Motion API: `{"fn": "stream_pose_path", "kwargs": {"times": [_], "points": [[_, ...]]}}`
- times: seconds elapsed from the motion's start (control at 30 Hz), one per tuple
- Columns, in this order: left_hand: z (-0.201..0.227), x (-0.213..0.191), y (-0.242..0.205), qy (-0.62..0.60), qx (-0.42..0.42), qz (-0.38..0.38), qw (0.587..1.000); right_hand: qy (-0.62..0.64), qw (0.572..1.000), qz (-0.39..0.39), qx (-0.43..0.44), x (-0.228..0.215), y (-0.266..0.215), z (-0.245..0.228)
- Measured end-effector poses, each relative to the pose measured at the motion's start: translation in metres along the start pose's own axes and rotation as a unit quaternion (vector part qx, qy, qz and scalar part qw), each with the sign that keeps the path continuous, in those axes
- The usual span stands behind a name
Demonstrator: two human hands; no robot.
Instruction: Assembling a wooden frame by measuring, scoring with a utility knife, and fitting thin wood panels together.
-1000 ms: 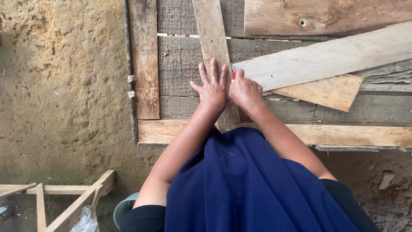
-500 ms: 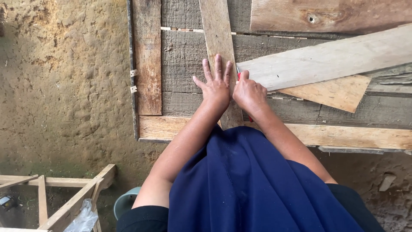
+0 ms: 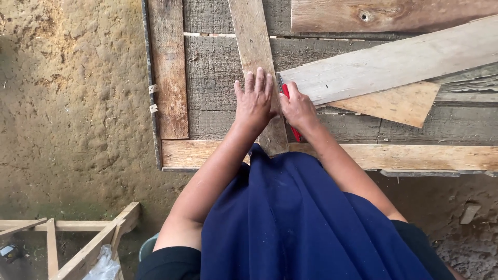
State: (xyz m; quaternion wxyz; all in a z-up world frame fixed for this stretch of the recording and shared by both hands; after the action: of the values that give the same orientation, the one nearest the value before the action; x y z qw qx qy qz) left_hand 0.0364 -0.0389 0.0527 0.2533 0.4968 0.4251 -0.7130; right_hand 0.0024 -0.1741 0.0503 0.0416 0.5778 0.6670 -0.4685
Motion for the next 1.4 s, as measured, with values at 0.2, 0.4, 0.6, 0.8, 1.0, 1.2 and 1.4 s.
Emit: {"fn": "stream_pose_path", "kwargs": {"times": [0.2, 0.4, 0.6, 0.8, 1.0, 1.2, 1.4], "points": [[0.001, -0.007, -0.006, -0.001, 0.001, -0.001, 1.000, 0.153, 0.988, 0.009, -0.009, 0.009, 0.012, 0.019], [-0.001, 0.000, -0.011, -0.008, -0.003, -0.009, 1.000, 0.268, 0.963, -0.016, -0.015, 0.013, 0.022, 0.036], [0.000, -0.001, -0.012, -0.009, -0.002, -0.009, 1.000, 0.412, 0.909, -0.063, -0.021, -0.006, 0.009, 0.028], [-0.006, 0.006, -0.010, -0.026, -0.007, -0.024, 0.999, 0.287, 0.957, 0.039, -0.034, -0.032, -0.004, 0.044], [-0.003, 0.001, -0.007, -0.044, -0.008, 0.003, 0.999, 0.236, 0.968, 0.088, -0.019, -0.043, -0.027, 0.048], [0.005, 0.000, -0.022, -0.042, 0.004, 0.041, 0.998, 0.158, 0.983, 0.092, -0.008, -0.018, -0.032, 0.046], [0.017, -0.010, -0.032, -0.026, -0.015, -0.016, 0.999, -0.015, 0.998, 0.061, -0.024, 0.005, -0.018, 0.034]]}}
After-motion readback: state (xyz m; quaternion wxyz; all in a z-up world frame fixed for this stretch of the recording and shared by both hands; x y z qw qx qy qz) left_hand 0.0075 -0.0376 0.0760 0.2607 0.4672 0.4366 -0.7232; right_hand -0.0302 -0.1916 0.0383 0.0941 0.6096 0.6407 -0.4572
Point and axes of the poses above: each hand's wrist, its own y-axis towards the middle knuckle, its own x-axis out of the palm, z = x × y, the point moved 2 cm from there along y, towards the middle knuckle, and after that the axes turned 1 degree about y, right-handed, at the moved point
